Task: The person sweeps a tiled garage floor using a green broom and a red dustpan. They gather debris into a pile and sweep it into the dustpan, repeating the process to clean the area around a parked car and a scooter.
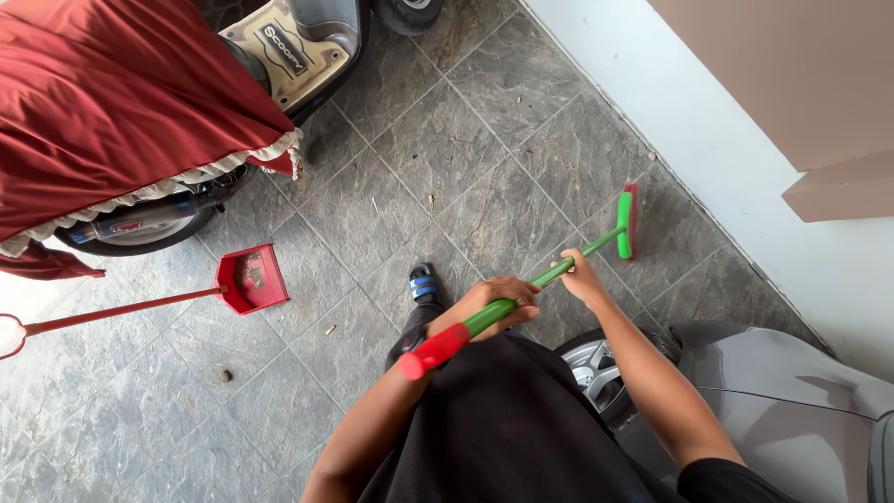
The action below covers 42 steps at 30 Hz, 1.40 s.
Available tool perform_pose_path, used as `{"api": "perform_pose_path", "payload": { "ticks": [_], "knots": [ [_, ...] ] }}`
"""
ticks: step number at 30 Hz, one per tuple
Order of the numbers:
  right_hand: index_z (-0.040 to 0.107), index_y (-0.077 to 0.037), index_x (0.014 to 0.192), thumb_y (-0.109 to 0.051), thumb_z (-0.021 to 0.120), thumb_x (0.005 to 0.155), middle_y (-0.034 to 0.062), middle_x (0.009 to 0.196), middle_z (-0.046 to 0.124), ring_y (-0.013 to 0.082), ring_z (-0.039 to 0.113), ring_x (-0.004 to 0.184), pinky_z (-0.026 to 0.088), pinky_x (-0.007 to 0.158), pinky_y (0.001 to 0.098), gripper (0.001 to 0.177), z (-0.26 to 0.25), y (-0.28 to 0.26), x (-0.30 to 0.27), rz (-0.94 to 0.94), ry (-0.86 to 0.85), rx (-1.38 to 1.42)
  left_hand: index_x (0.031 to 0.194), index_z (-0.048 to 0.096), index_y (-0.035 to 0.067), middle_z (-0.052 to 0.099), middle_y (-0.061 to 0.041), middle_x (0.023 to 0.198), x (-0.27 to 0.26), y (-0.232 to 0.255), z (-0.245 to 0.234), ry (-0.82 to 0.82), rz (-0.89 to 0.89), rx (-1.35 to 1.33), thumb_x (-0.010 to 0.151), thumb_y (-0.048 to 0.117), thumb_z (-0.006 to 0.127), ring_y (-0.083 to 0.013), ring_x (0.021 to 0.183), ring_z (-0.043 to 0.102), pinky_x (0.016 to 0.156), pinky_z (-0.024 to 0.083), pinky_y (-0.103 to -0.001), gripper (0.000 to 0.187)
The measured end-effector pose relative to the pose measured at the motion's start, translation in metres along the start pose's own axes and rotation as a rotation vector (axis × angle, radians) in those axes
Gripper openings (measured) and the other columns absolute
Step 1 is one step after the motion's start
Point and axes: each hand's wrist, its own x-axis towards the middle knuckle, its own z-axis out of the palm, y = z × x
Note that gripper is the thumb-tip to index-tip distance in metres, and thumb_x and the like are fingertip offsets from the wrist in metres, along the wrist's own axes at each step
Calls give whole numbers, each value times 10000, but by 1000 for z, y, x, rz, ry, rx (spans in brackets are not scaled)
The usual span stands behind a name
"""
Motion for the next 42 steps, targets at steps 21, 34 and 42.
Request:
{"api": "perform_pose_path", "payload": {
  "ticks": [21,34,42],
  "knots": [
    [548,-131,978,-405,674,971,59,813,626,178,615,749,507,661,377,302,126,-192,-56,-2,-163,242,750,637,24,656,-107,740,-18,159,-94,-61,5,277,879,135,799,-303,824,674,824,546,-408,235],
    [586,-48,1139,-320,690,971,133,969,654,231,623,887,511,785,414,337,32,20,-62,84,196,42,957,666,1,723,-120,1054,-13,56,12,-19,-384,-145,980,153,688,-224,961,698,854,534,-347,156],
    [652,-26,1005,-370,728,925,143,904,710,236,678,858,542,762,402,361,47,24,-50,56,87,127,790,586,-7,604,-112,800,0,43,29,-29,-255,-2,954,129,709,-231,731,592,705,472,-364,246]
  ]
}}
